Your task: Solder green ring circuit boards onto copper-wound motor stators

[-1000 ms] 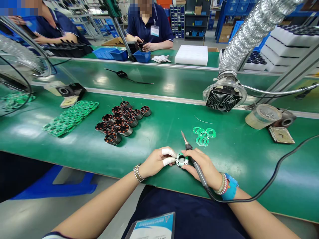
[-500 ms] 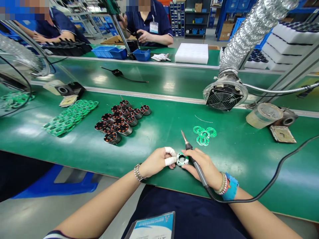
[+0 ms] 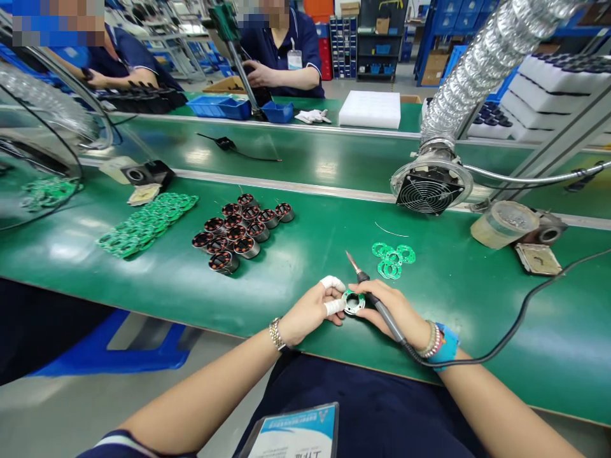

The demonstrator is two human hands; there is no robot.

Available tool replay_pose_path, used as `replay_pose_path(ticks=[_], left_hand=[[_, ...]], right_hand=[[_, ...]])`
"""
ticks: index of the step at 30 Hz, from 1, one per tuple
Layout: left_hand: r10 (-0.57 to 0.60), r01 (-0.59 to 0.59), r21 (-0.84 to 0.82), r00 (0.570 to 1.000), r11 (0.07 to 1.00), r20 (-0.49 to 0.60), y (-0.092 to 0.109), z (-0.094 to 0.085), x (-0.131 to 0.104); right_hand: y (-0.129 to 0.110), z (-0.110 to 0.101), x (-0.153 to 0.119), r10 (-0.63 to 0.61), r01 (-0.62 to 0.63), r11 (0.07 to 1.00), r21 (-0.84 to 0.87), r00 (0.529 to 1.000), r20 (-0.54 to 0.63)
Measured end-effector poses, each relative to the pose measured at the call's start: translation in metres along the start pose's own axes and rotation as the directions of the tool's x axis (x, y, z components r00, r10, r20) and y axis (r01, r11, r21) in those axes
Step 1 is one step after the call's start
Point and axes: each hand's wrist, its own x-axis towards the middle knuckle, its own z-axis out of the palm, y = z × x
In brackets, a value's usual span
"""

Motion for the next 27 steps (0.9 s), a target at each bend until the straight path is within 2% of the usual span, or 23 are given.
replay_pose_path(ticks=[3, 6, 9, 11, 12, 13, 14, 15, 17, 18, 20, 21, 23, 25, 27], left_hand=[[0.024, -0.022, 0.063, 0.999, 0.998, -0.026, -0.009, -0.002, -0.011], [0.135, -0.104, 0.346, 0.988, 0.932, -0.068, -0.013, -0.009, -0.016], [0.301, -0.224, 0.666, 0.954, 0.711, -0.001, -0.009, -0.012, -0.016], [0.38, -0.288, 0.786, 0.922, 0.548, 0.073, -0.004, -0.011, -0.014], [0.395, -0.305, 0.81, 0.913, 0.5, 0.1, -0.001, -0.01, -0.012], [0.386, -0.311, 0.812, 0.915, 0.494, 0.115, 0.001, -0.008, -0.01], [0.351, -0.301, 0.791, 0.929, 0.533, 0.117, 0.002, -0.007, -0.007], [0.291, -0.269, 0.74, 0.951, 0.616, 0.103, 0.003, -0.006, -0.005], [0.109, -0.127, 0.532, 0.992, 0.837, 0.066, 0.002, -0.004, -0.001], [0.013, -0.037, 0.394, 0.998, 0.918, 0.064, 0.001, -0.004, 0.001], [-0.085, 0.068, 0.193, 0.993, 0.979, 0.08, -0.002, -0.007, 0.002], [-0.072, 0.057, 0.173, 0.994, 0.983, 0.082, -0.004, -0.009, 0.002], [0.044, -0.064, 0.281, 0.996, 0.957, 0.079, -0.007, -0.015, 0.001], [0.213, -0.231, 0.47, 0.973, 0.852, 0.091, -0.008, -0.022, -0.001], [0.36, -0.37, 0.614, 0.921, 0.698, 0.146, -0.008, -0.027, -0.001]], right_hand=[[0.0, -0.007, -0.002, 0.029, -0.032, 0.997, 0.064, 0.999, 0.041], [-0.005, -0.008, -0.007, 0.038, -0.038, 0.998, 0.043, 0.999, -0.008], [-0.009, -0.002, -0.01, -0.008, 0.006, 0.999, -0.049, 0.999, -0.035], [-0.01, 0.003, -0.011, -0.032, 0.028, 0.995, -0.098, 0.999, -0.038], [-0.01, 0.004, -0.01, -0.041, 0.035, 0.993, -0.112, 0.998, -0.044], [-0.01, 0.005, -0.01, -0.048, 0.042, 0.992, -0.12, 0.998, -0.047], [-0.01, 0.006, -0.01, -0.056, 0.049, 0.991, -0.123, 0.997, -0.05], [-0.01, 0.006, -0.009, -0.063, 0.056, 0.991, -0.123, 0.997, -0.052], [-0.009, 0.006, -0.009, -0.067, 0.06, 0.991, -0.123, 0.996, -0.055], [-0.009, 0.006, -0.008, -0.063, 0.056, 0.991, -0.124, 0.996, -0.058], [-0.009, 0.006, -0.008, -0.06, 0.052, 0.991, -0.124, 0.996, -0.063], [-0.009, 0.006, -0.008, -0.059, 0.051, 0.991, -0.122, 0.996, -0.063], [-0.009, 0.006, -0.008, -0.06, 0.052, 0.992, -0.117, 0.996, -0.063], [-0.008, 0.006, -0.008, -0.064, 0.056, 0.993, -0.108, 0.996, -0.064], [-0.007, 0.006, -0.008, -0.071, 0.064, 0.993, -0.102, 0.995, -0.068]])
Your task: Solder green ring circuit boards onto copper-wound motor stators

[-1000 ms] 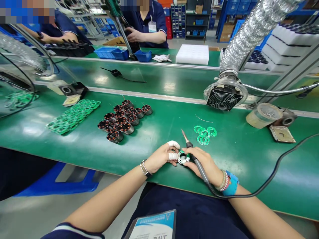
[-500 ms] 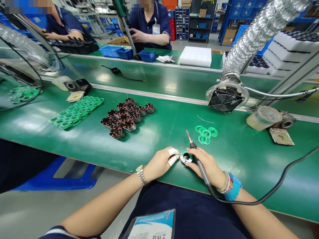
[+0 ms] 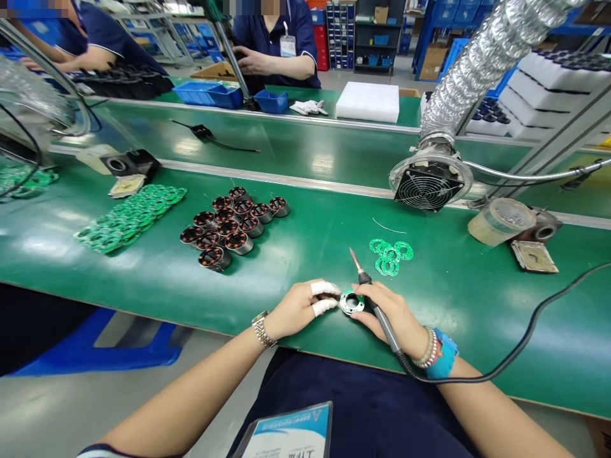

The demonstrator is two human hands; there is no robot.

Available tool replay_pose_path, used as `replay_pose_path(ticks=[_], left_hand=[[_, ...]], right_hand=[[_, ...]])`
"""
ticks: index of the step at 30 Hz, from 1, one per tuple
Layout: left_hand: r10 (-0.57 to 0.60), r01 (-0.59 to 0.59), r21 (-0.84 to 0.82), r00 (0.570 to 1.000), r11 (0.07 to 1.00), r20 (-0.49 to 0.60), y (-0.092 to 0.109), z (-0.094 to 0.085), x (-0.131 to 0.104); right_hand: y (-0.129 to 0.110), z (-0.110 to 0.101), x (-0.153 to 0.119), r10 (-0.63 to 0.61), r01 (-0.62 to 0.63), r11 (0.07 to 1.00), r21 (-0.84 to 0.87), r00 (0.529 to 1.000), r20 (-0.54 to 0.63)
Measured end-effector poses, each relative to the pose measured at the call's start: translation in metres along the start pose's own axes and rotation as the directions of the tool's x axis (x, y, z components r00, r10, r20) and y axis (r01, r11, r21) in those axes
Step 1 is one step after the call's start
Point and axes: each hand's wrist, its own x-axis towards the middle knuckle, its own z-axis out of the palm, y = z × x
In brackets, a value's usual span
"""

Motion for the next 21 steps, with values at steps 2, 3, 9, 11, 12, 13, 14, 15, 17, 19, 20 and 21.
replay_pose_path(ticks=[2, 3, 9, 11, 12, 13, 14, 15, 17, 19, 20, 21], left_hand=[[0.118, -0.117, 0.114, 0.993, 0.987, -0.009, -0.001, -0.002, 0.002], [0.152, -0.15, 0.141, 0.988, 0.979, -0.005, 0.0, -0.002, 0.003], [0.089, -0.062, 0.294, 0.993, 0.954, -0.079, 0.01, 0.014, 0.008], [-0.034, 0.07, 0.234, 0.987, 0.97, -0.155, 0.015, 0.022, 0.006], [-0.125, 0.149, 0.139, 0.978, 0.979, -0.164, 0.017, 0.024, 0.005], [-0.223, 0.227, 0.017, 0.964, 0.974, -0.142, 0.02, 0.026, 0.003], [-0.306, 0.296, -0.106, 0.948, 0.949, -0.092, 0.021, 0.025, 0.001], [-0.357, 0.343, -0.203, 0.934, 0.917, -0.034, 0.021, 0.024, -0.001], [-0.367, 0.36, -0.295, 0.93, 0.885, 0.032, 0.02, 0.019, -0.004], [-0.323, 0.319, -0.318, 0.945, 0.893, 0.04, 0.015, 0.013, -0.004], [-0.3, 0.297, -0.332, 0.953, 0.895, 0.043, 0.011, 0.01, -0.002], [-0.282, 0.28, -0.352, 0.958, 0.893, 0.048, 0.008, 0.008, 0.001]], right_hand=[[0.001, 0.0, 0.0, 0.0, 0.0, 1.0, 0.001, 1.0, -0.005], [0.001, 0.0, 0.0, 0.004, -0.004, 1.0, 0.001, 1.0, -0.003], [0.001, 0.001, -0.002, 0.015, -0.015, 1.0, 0.015, 1.0, 0.002], [0.001, 0.001, -0.002, 0.013, -0.013, 1.0, 0.015, 1.0, -0.008], [0.001, 0.002, -0.002, 0.01, -0.01, 1.0, 0.015, 1.0, -0.012], [0.001, 0.002, -0.002, 0.008, -0.008, 1.0, 0.015, 1.0, -0.012], [0.001, 0.002, -0.002, 0.006, -0.006, 1.0, 0.016, 1.0, -0.011], [0.001, 0.002, -0.002, 0.005, -0.005, 1.0, 0.017, 1.0, -0.009], [0.0, 0.002, -0.002, 0.004, -0.004, 1.0, 0.024, 1.0, -0.006], [0.001, 0.002, -0.002, 0.006, -0.006, 0.999, 0.034, 1.0, -0.006], [0.001, 0.002, -0.002, 0.008, -0.008, 0.999, 0.038, 1.0, -0.008], [0.001, 0.002, -0.002, 0.009, -0.009, 0.999, 0.041, 1.0, -0.008]])
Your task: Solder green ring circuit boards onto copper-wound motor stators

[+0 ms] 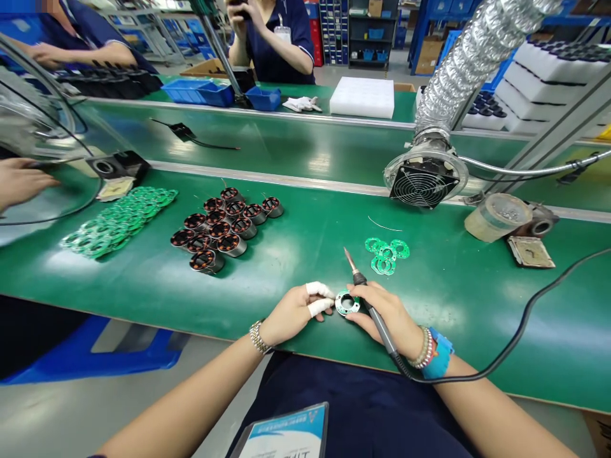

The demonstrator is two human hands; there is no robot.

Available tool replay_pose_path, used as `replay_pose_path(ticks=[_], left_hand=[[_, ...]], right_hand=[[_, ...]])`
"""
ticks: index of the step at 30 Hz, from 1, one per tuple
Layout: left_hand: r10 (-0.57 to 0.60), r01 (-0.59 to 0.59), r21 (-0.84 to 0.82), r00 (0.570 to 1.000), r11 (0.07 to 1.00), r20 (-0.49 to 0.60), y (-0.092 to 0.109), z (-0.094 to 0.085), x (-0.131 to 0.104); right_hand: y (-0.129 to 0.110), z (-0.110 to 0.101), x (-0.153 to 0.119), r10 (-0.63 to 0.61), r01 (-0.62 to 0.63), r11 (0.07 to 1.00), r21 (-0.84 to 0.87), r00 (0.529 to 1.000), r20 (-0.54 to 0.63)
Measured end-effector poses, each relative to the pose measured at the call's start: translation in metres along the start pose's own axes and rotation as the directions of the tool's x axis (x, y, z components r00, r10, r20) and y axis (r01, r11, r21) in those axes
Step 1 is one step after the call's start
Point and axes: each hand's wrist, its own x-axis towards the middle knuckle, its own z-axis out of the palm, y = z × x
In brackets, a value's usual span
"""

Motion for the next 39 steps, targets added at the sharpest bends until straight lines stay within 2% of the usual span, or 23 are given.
replay_pose_path(ticks=[4, 8, 11, 15, 18, 21, 24, 27, 30, 32, 34, 37, 39], left_hand=[[0.034, -0.029, -0.058, 0.995, 0.998, 0.089, 0.0, -0.01, 0.015], [0.043, -0.036, -0.033, 0.972, 0.999, 0.232, 0.006, -0.017, 0.026], [0.057, -0.051, -0.031, 0.957, 0.998, 0.285, 0.01, -0.018, 0.029], [-0.006, 0.026, -0.074, 0.967, 0.997, 0.255, 0.012, -0.012, 0.027], [-0.087, 0.12, -0.195, 0.982, 0.973, 0.169, 0.012, -0.001, 0.022], [-0.177, 0.211, -0.293, 0.975, 0.933, 0.136, 0.014, 0.01, 0.018], [-0.212, 0.231, -0.301, 0.973, 0.925, 0.094, 0.017, 0.016, 0.016], [-0.159, 0.169, -0.202, 0.985, 0.965, 0.068, 0.02, 0.013, 0.013], [-0.043, 0.037, 0.076, 0.997, 0.996, 0.07, 0.024, 0.004, 0.009], [0.076, -0.104, 0.334, 0.992, 0.937, 0.096, 0.025, 0.002, 0.008], [0.161, -0.227, 0.509, 0.972, 0.83, 0.171, 0.025, 0.003, 0.009], [0.178, -0.292, 0.597, 0.953, 0.747, 0.244, 0.026, 0.004, 0.024], [0.184, -0.285, 0.635, 0.958, 0.718, 0.222, 0.032, -0.004, 0.046]], right_hand=[[0.001, 0.0, 0.0, 0.002, -0.002, 1.0, 0.001, 1.0, 0.005], [0.002, 0.0, 0.0, 0.013, -0.013, 1.0, 0.009, 1.0, 0.0], [0.002, 0.0, 0.001, 0.015, -0.015, 1.0, 0.012, 1.0, 0.002], [0.001, 0.0, 0.001, 0.02, -0.02, 1.0, 0.016, 1.0, -0.001], [0.0, -0.001, 0.001, 0.02, -0.02, 1.0, 0.013, 1.0, -0.01], [0.0, 0.0, 0.001, 0.029, -0.028, 0.999, 0.017, 0.999, -0.015], [-0.001, 0.001, 0.001, 0.042, -0.041, 0.999, 0.026, 0.999, -0.011], [-0.003, -0.002, 0.001, 0.067, -0.067, 0.997, 0.039, 0.998, 0.002], [-0.003, -0.014, 0.001, 0.117, -0.116, 0.993, 0.023, 0.993, -0.029], [0.003, -0.026, 0.0, 0.148, -0.151, 0.988, -0.027, 0.986, -0.081], [0.015, -0.039, -0.002, 0.157, -0.172, 0.979, -0.11, 0.979, -0.131], [0.04, -0.056, -0.005, 0.126, -0.162, 0.954, -0.251, 0.98, -0.155], [0.057, -0.062, -0.005, 0.096, -0.137, 0.941, -0.31, 0.985, -0.145]])
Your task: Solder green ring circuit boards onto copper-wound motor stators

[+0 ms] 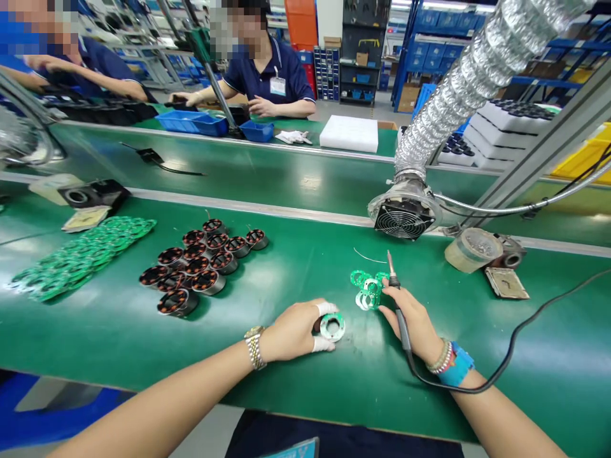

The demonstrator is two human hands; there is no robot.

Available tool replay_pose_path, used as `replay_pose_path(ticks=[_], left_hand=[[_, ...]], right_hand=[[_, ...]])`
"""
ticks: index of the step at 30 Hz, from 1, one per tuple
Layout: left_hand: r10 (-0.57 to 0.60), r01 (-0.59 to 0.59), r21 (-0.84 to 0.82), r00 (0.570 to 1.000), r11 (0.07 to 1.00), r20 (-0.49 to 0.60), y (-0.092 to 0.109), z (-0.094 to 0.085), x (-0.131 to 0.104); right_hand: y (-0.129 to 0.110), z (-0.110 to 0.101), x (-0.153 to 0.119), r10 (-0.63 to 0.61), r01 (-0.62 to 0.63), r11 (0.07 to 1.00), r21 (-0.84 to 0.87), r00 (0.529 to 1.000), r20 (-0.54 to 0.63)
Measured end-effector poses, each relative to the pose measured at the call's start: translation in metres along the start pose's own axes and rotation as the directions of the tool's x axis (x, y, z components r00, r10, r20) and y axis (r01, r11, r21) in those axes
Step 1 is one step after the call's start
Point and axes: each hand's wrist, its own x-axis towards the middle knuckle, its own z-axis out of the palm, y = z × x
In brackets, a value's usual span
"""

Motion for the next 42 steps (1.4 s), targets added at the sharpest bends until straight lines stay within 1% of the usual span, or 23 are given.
replay_pose_path(ticks=[1, 3, 4, 5, 6, 8, 10, 13, 16, 18, 20, 22, 24, 26, 28, 29, 30, 31, 34, 36, 39, 41, 42], left_hand=[[-0.012, 0.013, 0.025, 0.999, 1.0, -0.036, -0.005, -0.009, 0.014], [-0.071, 0.082, 0.061, 0.984, 0.995, -0.164, -0.019, -0.033, 0.05], [-0.133, 0.155, 0.075, 0.961, 0.985, -0.241, -0.027, -0.048, 0.071], [-0.216, 0.253, 0.069, 0.916, 0.965, -0.339, -0.035, -0.063, 0.094], [-0.251, 0.301, 0.068, 0.884, 0.951, -0.394, -0.044, -0.079, 0.117], [-0.296, 0.365, 0.06, 0.83, 0.929, -0.472, -0.06, -0.107, 0.162], [-0.334, 0.418, 0.038, 0.776, 0.908, -0.535, -0.075, -0.127, 0.201], [-0.374, 0.466, 0.02, 0.734, 0.885, -0.566, -0.092, -0.138, 0.242], [-0.383, 0.486, 0.045, 0.74, 0.873, -0.553, -0.095, -0.131, 0.254], [-0.351, 0.475, 0.095, 0.756, 0.875, -0.553, -0.088, -0.12, 0.244], [-0.27, 0.426, 0.175, 0.79, 0.888, -0.551, -0.076, -0.108, 0.218], [-0.165, 0.341, 0.268, 0.841, 0.901, -0.516, -0.063, -0.096, 0.179], [-0.093, 0.282, 0.338, 0.872, 0.898, -0.481, -0.055, -0.088, 0.133], [-0.078, 0.312, 0.39, 0.856, 0.867, -0.511, -0.057, -0.087, 0.088], [-0.121, 0.482, 0.461, 0.777, 0.745, -0.617, -0.067, -0.092, 0.053], [-0.141, 0.534, 0.46, 0.747, 0.709, -0.65, -0.073, -0.096, 0.041], [-0.155, 0.565, 0.459, 0.729, 0.686, -0.666, -0.078, -0.1, 0.032], [-0.165, 0.574, 0.46, 0.728, 0.677, -0.666, -0.082, -0.104, 0.027], [-0.165, 0.565, 0.491, 0.75, 0.663, -0.64, -0.082, -0.109, 0.022], [-0.141, 0.528, 0.528, 0.783, 0.665, -0.606, -0.073, -0.104, 0.022], [-0.092, 0.418, 0.584, 0.858, 0.696, -0.505, -0.048, -0.077, 0.02], [-0.069, 0.348, 0.594, 0.895, 0.726, -0.44, -0.03, -0.05, 0.013], [-0.047, 0.3, 0.591, 0.914, 0.749, -0.404, -0.022, -0.036, 0.008]], right_hand=[[0.007, 0.001, 0.002, -0.016, 0.016, 1.0, -0.016, 1.0, 0.003], [0.015, 0.005, 0.006, -0.045, 0.045, 0.999, -0.026, 0.999, 0.023], [0.017, 0.008, 0.008, -0.066, 0.067, 0.997, -0.024, 0.997, 0.04], [0.018, 0.011, 0.01, -0.089, 0.09, 0.996, -0.019, 0.994, 0.06], [0.018, 0.014, 0.012, -0.112, 0.113, 0.994, -0.013, 0.99, 0.081], [0.017, 0.018, 0.015, -0.139, 0.141, 0.99, -0.009, 0.984, 0.109], [0.016, 0.02, 0.015, -0.136, 0.138, 0.99, -0.011, 0.984, 0.113], [0.015, 0.018, 0.015, -0.148, 0.149, 0.989, -0.001, 0.983, 0.11], [0.015, 0.015, 0.016, -0.174, 0.175, 0.985, 0.007, 0.975, 0.138], [0.016, 0.015, 0.017, -0.178, 0.18, 0.984, 0.005, 0.972, 0.155], [0.019, 0.016, 0.017, -0.18, 0.182, 0.983, 0.005, 0.972, 0.15], [0.022, 0.02, 0.017, -0.188, 0.189, 0.982, 0.006, 0.973, 0.13], [0.024, 0.022, 0.017, -0.208, 0.21, 0.978, 0.001, 0.971, 0.114], [0.025, 0.024, 0.017, -0.233, 0.237, 0.971, -0.022, 0.966, 0.112], [0.025, 0.024, 0.016, -0.254, 0.262, 0.963, -0.063, 0.961, 0.11], [0.026, 0.024, 0.016, -0.266, 0.275, 0.957, -0.087, 0.958, 0.106], [0.027, 0.024, 0.016, -0.28, 0.29, 0.95, -0.113, 0.955, 0.098], [0.029, 0.024, 0.015, -0.302, 0.312, 0.94, -0.141, 0.949, 0.09], [0.036, 0.023, 0.013, -0.366, 0.372, 0.91, -0.181, 0.928, 0.068], [0.043, 0.023, 0.01, -0.413, 0.419, 0.889, -0.188, 0.908, 0.07], [0.054, 0.026, -0.001, -0.435, 0.445, 0.874, -0.198, 0.896, 0.091], [0.06, 0.032, -0.011, -0.418, 0.429, 0.879, -0.209, 0.903, 0.1], [0.062, 0.036, -0.015, -0.44, 0.454, 0.869, -0.196, 0.891, 0.114]])
